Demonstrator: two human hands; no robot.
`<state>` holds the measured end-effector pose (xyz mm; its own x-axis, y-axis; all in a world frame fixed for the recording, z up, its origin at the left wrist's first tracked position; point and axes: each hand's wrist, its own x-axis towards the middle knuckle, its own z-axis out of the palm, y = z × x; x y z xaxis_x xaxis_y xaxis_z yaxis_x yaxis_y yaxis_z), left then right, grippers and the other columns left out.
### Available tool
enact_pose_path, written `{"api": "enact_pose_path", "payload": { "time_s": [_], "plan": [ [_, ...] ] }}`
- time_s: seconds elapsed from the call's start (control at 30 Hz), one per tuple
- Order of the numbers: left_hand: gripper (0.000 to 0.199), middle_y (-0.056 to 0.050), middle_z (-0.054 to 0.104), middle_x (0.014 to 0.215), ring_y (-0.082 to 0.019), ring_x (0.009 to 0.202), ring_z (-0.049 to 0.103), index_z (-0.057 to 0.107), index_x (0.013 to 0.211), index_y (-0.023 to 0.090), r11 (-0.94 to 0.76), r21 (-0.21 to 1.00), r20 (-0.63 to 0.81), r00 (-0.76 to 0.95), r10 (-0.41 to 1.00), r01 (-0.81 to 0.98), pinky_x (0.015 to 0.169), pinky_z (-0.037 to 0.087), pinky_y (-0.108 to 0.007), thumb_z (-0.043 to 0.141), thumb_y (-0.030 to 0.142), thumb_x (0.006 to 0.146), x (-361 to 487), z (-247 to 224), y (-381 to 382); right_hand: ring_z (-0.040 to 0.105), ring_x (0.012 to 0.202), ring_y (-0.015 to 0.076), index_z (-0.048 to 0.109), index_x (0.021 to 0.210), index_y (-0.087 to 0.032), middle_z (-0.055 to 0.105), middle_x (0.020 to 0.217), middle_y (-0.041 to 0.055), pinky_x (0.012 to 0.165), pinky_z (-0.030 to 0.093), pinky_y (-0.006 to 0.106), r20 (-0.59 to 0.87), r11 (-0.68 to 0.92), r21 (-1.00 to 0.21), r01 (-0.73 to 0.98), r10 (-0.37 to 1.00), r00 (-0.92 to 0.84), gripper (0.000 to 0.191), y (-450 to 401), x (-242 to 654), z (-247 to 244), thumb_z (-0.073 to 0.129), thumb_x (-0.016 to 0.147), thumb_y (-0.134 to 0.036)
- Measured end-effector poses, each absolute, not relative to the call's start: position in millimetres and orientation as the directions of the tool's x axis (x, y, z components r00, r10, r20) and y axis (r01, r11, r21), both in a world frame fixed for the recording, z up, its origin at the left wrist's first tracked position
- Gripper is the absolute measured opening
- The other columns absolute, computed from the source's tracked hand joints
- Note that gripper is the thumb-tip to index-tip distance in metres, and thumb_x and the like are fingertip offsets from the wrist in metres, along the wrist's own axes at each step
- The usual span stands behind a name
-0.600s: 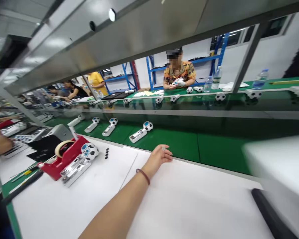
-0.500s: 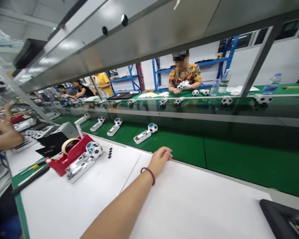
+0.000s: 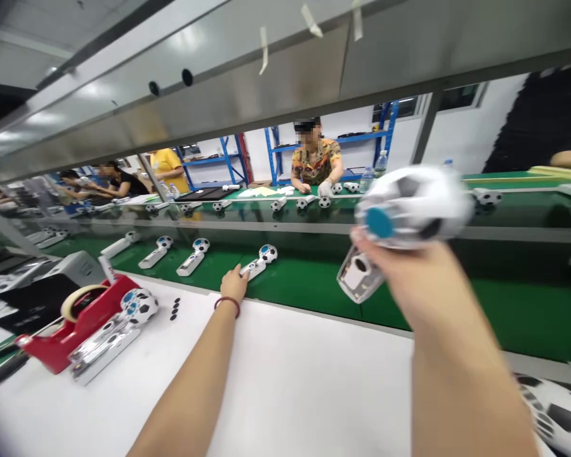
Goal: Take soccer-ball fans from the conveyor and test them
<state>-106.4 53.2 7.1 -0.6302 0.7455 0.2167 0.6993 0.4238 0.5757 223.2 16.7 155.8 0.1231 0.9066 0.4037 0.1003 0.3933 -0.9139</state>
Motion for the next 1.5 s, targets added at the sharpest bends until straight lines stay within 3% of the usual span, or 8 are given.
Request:
{"api": "enact_pose_path", "payload": {
  "time_s": [0.2, 0.37, 0.47, 0.7, 0.83, 1.07, 1.27, 1.5],
  "plan": [
    [0.054, -0.019, 0.056, 0.114, -0.033, 0.110, 0.048, 0.047, 0.125, 0.012, 0.371, 0.569, 0.123, -0.521, 0.844, 0.734, 0.089, 0.036, -0.039, 0.055, 0.034, 0.076, -101, 16, 56, 0.046, 0.116, 0.0342, 0.023, 0.141, -0.019, 0.045, 0.128, 0.0165, 0.096, 0.036, 0.051, 0.235, 0.089, -0.865, 0.495, 0.941, 0.242, 0.089, 71, 209, 120, 0.068, 0.065, -0.030],
    [0.036, -0.014, 0.062, 0.077, -0.032, 0.086, 0.058, 0.063, 0.082, 0.011, 0.331, 0.741, -0.053, -0.440, 0.896, 0.584, 0.071, 0.041, -0.034, 0.061, 0.044, 0.068, -89, 27, 54, 0.034, 0.127, 0.0276, 0.026, 0.137, -0.031, 0.041, 0.133, 0.0097, 0.103, 0.029, 0.051, 0.558, 0.457, -0.813, 0.360, 0.789, 0.257, 0.064, 32, 215, 149, 0.053, 0.080, -0.042],
    [0.039, -0.008, 0.059, 0.070, -0.023, 0.072, 0.058, 0.061, 0.079, 0.013, 0.259, 0.888, -0.139, -0.314, 0.939, 0.381, 0.062, 0.043, -0.029, 0.053, 0.050, 0.071, -70, 34, 48, 0.036, 0.126, 0.0257, 0.034, 0.132, -0.034, 0.042, 0.132, 0.0072, 0.102, 0.030, 0.051, 0.577, 0.538, -0.809, 0.238, 0.804, 0.143, 0.053, 23, 211, 156, 0.050, 0.082, -0.045],
    [0.045, -0.005, 0.058, 0.083, -0.013, 0.072, 0.055, 0.056, 0.099, 0.014, 0.003, 0.998, -0.004, -0.013, 1.000, -0.064, 0.062, 0.043, -0.022, 0.062, 0.046, 0.069, 0, 87, 15, 0.035, 0.127, 0.0255, 0.024, 0.138, -0.038, 0.024, 0.145, 0.0039, 0.100, 0.035, 0.048, 0.181, 0.272, -0.929, 0.251, 0.925, -0.334, 0.066, 35, 195, 139, 0.053, 0.080, -0.045],
    [0.041, -0.005, 0.060, 0.084, -0.014, 0.070, 0.056, 0.051, 0.101, 0.015, -0.068, 0.997, 0.070, -0.059, 0.996, 0.029, 0.055, 0.041, -0.022, 0.065, 0.036, 0.069, 24, 115, -8, 0.057, 0.103, 0.0171, 0.004, 0.140, -0.043, 0.027, 0.144, 0.0026, 0.091, 0.045, 0.041, 0.251, 0.338, -0.938, 0.075, 0.813, -0.526, 0.073, 21, 192, 146, 0.050, 0.084, -0.035],
    [0.045, 0.000, 0.061, 0.080, -0.015, 0.062, 0.058, 0.043, 0.100, 0.020, -0.136, 0.961, 0.157, -0.070, 0.985, 0.241, 0.053, 0.043, -0.024, 0.069, 0.033, 0.066, 39, 116, -22, 0.058, 0.095, 0.0140, 0.027, 0.138, -0.035, 0.046, 0.130, 0.0014, 0.083, 0.050, 0.031, 0.426, 0.484, -0.875, 0.030, 0.797, -0.428, 0.054, 18, 183, 148, 0.044, 0.087, -0.027],
    [0.047, -0.006, 0.062, 0.097, -0.020, 0.082, 0.061, 0.046, 0.113, 0.020, -0.097, 0.978, 0.119, 0.112, 0.986, -0.186, 0.067, 0.048, -0.028, 0.060, 0.044, 0.075, 44, 124, -27, 0.055, 0.106, 0.0168, 0.041, 0.132, -0.033, 0.053, 0.123, -0.0006, 0.093, 0.044, 0.033, 0.544, 0.606, -0.786, 0.125, 0.773, -0.325, 0.043, 12, 176, 151, 0.042, 0.089, -0.029],
    [0.051, -0.005, 0.059, 0.109, -0.022, 0.100, 0.056, 0.045, 0.124, 0.025, 0.006, 0.918, 0.117, 0.285, 0.951, -0.397, 0.076, 0.048, -0.029, 0.061, 0.021, 0.076, 48, 134, -41, 0.048, 0.117, 0.0187, 0.048, 0.126, -0.034, 0.050, 0.129, -0.0033, 0.102, 0.036, 0.034, 0.686, 0.763, -0.605, 0.228, 0.645, -0.337, 0.038, 2, 171, 153, 0.045, 0.088, -0.030]
  ]
}}
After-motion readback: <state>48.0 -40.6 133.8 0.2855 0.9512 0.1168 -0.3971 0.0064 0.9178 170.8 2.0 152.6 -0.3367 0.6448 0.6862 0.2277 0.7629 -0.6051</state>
